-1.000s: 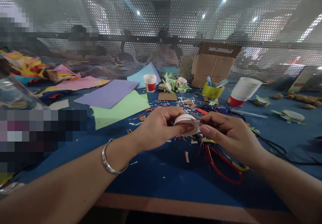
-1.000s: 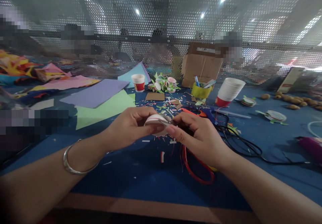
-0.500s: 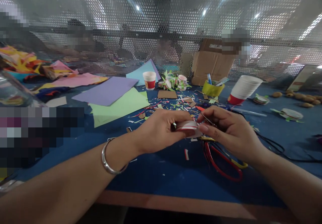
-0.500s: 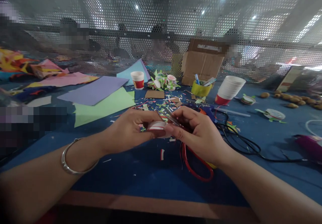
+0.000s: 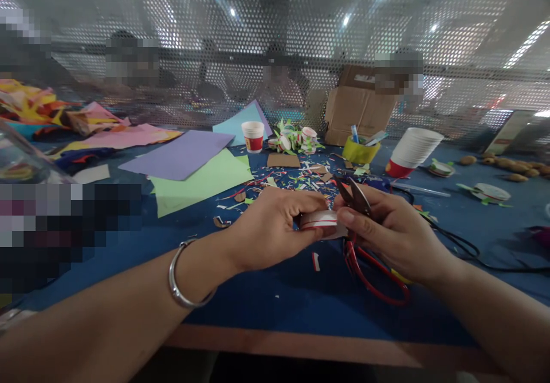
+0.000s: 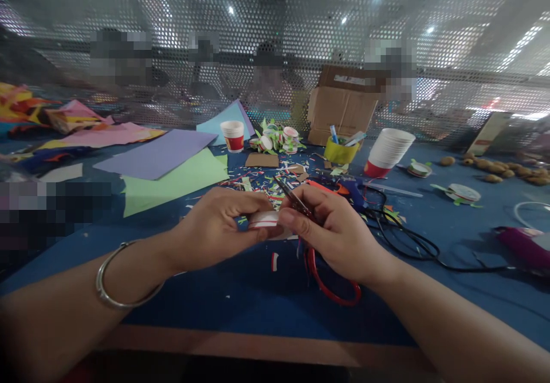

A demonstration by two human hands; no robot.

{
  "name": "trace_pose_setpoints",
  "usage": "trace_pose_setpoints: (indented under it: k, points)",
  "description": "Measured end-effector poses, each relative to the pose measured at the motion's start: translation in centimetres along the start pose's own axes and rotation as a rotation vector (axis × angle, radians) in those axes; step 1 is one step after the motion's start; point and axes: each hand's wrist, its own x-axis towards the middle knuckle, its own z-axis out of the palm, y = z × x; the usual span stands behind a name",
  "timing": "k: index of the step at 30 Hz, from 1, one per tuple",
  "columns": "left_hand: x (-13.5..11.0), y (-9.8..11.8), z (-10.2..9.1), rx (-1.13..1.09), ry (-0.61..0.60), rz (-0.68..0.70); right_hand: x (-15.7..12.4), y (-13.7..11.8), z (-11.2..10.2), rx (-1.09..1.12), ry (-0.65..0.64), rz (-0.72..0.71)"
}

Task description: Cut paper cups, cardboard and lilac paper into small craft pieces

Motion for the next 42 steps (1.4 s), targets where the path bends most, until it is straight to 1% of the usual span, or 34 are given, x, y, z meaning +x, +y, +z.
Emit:
trace_pose_setpoints:
  k: [3,5,9,12,15,17,20,24,29,36,42]
  points:
    - [0.1,0.1,0.1,-0.065,-0.016,-0.024,0.1,0.0,0.0,0.052,-0.015,0.003]
    - [0.2,0.1,0.2,-0.125,-0.021,-0.071,0.2,0.0,-0.1,0.071,0.003,0.012]
    - [0.4,0.0,0.3,-0.284,0.024,-0.195,0.2,0.1,-0.8,0.078,0.136,0.003]
    - [0.5,-0.3,0.1,-0.325,0.056,-0.243,0.2,0.0,-1.3,-0.04,0.191,-0.039]
    - [0.4,-0.7,-0.1,-0.294,0.096,-0.248,0.1,-0.2,-1.4,-0.287,0.155,-0.074]
    - [0.4,-0.9,-0.2,-0.265,0.122,-0.226,-0.1,-0.3,-1.2,-0.401,0.114,-0.074]
    - [0.3,-1.0,-0.2,-0.244,0.136,-0.201,-0.3,-0.3,-1.1,-0.486,0.08,-0.071]
    - [0.2,-0.7,-0.2,-0.219,0.103,-0.18,-0.5,-0.4,-1.2,-0.594,0.066,-0.13]
    - [0.4,-0.5,-0.1,-0.205,0.081,-0.166,-0.5,-0.7,-1.2,-0.641,0.038,-0.125]
    - [0.4,-0.5,-0.2,-0.234,0.059,-0.17,-0.7,-0.7,-1.1,-0.687,0.03,-0.162]
    - [0.4,-0.3,-0.4,-0.106,0.05,-0.152,-0.8,-0.9,-1.1,-0.672,0.001,-0.151]
